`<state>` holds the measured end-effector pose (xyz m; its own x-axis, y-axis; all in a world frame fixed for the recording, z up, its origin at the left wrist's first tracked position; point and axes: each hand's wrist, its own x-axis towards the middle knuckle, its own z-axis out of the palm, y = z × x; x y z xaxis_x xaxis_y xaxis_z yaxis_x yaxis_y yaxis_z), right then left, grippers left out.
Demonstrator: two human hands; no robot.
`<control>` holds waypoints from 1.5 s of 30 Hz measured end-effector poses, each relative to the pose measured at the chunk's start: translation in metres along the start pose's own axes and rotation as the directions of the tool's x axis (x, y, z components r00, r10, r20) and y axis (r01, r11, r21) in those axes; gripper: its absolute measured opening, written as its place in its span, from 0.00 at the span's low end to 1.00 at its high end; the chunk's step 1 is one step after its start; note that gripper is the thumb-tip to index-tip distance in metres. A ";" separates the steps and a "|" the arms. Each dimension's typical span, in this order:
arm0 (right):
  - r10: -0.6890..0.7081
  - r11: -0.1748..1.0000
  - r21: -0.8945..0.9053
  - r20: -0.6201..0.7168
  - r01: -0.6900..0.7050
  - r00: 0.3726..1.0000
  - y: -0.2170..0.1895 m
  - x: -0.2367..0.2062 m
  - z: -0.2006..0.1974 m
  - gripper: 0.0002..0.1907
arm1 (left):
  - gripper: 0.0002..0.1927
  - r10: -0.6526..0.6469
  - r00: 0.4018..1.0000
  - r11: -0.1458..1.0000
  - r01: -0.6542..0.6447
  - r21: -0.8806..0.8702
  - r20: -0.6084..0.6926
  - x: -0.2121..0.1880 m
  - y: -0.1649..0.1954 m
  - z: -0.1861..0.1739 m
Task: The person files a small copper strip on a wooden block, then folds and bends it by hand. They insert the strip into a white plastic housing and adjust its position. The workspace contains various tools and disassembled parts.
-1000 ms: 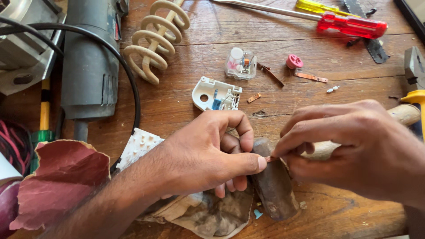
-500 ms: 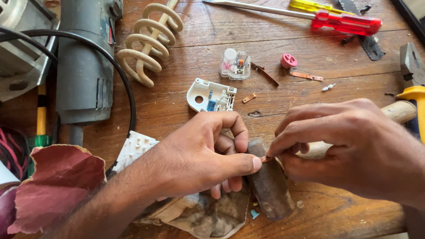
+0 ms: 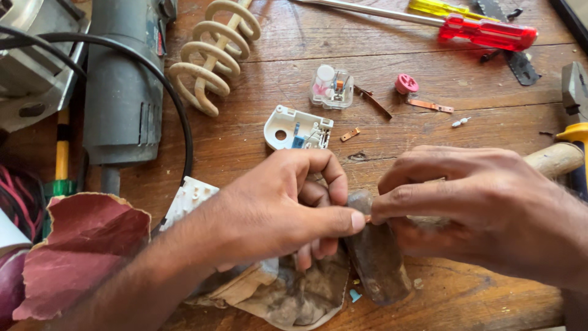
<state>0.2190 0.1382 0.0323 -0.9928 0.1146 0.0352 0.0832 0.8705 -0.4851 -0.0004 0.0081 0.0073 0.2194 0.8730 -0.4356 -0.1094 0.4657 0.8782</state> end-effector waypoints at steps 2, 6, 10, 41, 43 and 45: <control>-0.052 0.998 -0.043 -0.022 0.051 0.998 0.001 -0.001 0.002 0.20 | 0.12 0.010 1.000 0.998 -0.012 -0.057 -0.029 0.000 -0.001 -0.003; -0.128 0.991 -0.030 0.002 0.128 0.992 0.005 -0.002 0.001 0.23 | 0.12 0.063 0.997 0.997 -0.065 -0.043 -0.039 0.002 -0.003 -0.003; -0.103 0.994 -0.032 0.011 0.104 0.995 0.003 -0.001 0.001 0.22 | 0.13 0.043 0.996 0.999 -0.044 -0.006 -0.084 0.002 -0.003 -0.002; -0.004 1.000 -0.010 -0.073 0.003 0.997 0.003 0.000 0.000 0.14 | 0.13 0.073 0.996 0.997 -0.074 -0.015 -0.051 0.002 -0.007 -0.003; -0.002 1.000 0.013 -0.052 0.003 0.999 0.004 -0.001 -0.002 0.15 | 0.13 0.074 0.996 0.997 -0.075 -0.013 -0.051 0.003 -0.007 -0.003; -0.037 0.996 0.083 -0.015 0.038 0.999 0.005 -0.001 -0.002 0.16 | 0.13 0.072 0.996 0.997 -0.073 -0.016 -0.049 0.003 -0.007 -0.003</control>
<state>0.2211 0.1432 0.0321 -0.9938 0.0891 0.0662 0.0377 0.8317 -0.5540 -0.0019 0.0078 -0.0011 0.1637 0.9101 -0.3806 -0.1404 0.4033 0.9042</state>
